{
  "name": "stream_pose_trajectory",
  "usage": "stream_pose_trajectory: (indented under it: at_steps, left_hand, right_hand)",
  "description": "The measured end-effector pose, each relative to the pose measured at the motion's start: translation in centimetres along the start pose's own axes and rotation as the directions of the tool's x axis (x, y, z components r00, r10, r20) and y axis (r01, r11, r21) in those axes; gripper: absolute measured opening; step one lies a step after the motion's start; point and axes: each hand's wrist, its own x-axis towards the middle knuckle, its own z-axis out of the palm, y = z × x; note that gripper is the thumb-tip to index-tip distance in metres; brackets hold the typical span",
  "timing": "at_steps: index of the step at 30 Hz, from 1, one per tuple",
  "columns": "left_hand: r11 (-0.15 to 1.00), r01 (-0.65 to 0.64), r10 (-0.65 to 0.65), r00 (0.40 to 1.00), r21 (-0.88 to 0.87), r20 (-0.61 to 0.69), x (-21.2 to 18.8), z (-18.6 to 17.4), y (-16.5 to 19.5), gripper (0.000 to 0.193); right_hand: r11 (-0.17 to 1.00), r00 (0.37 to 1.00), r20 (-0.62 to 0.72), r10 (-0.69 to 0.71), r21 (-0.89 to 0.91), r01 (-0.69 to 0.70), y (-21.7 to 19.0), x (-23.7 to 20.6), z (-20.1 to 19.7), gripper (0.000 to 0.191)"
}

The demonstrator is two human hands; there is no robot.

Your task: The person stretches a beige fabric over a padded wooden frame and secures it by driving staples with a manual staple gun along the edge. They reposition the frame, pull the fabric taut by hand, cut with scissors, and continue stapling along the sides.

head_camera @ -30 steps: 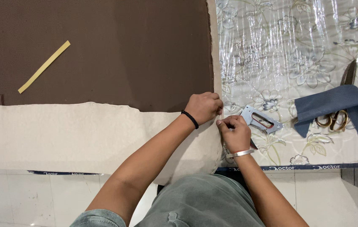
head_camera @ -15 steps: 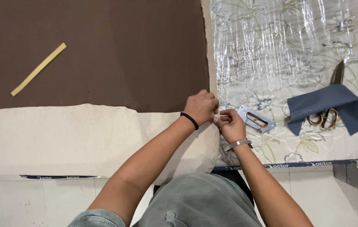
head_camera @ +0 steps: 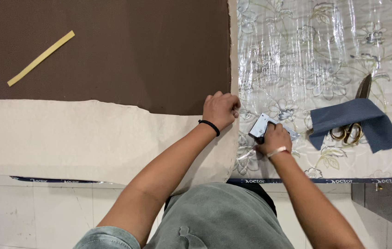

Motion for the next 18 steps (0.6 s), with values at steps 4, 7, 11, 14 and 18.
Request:
stream_pose_trajectory:
  at_steps: [4,7,11,14,18]
  left_hand:
    - [0.981,0.084,-0.119,0.973,-0.176,-0.199,0.1,0.1,0.0,0.053]
    - [0.973,0.117,-0.152,0.974,-0.202,-0.167,0.5,0.1,-0.3,0.047]
    - [0.960,0.181,-0.196,0.979,-0.214,-0.054,1.0,0.0,-0.6,0.038]
    - [0.955,0.199,-0.211,0.977,-0.221,-0.034,1.4,-0.1,-0.7,0.032]
    - [0.950,0.200,-0.209,0.978,-0.241,-0.012,1.7,0.0,-0.9,0.028]
  right_hand:
    - [0.981,0.974,0.178,-0.144,0.155,0.116,2.3,2.8,-3.4,0.057]
    - [0.941,0.929,0.291,-0.229,0.310,0.135,2.0,2.7,-6.8,0.046]
    - [0.948,0.879,0.358,-0.314,0.063,0.312,-0.7,2.1,-12.4,0.045]
    - [0.913,0.816,0.453,-0.359,-0.008,0.407,-3.7,2.4,-14.9,0.045]
    - [0.901,0.817,0.490,-0.303,-0.132,0.413,-6.5,3.1,-15.7,0.045]
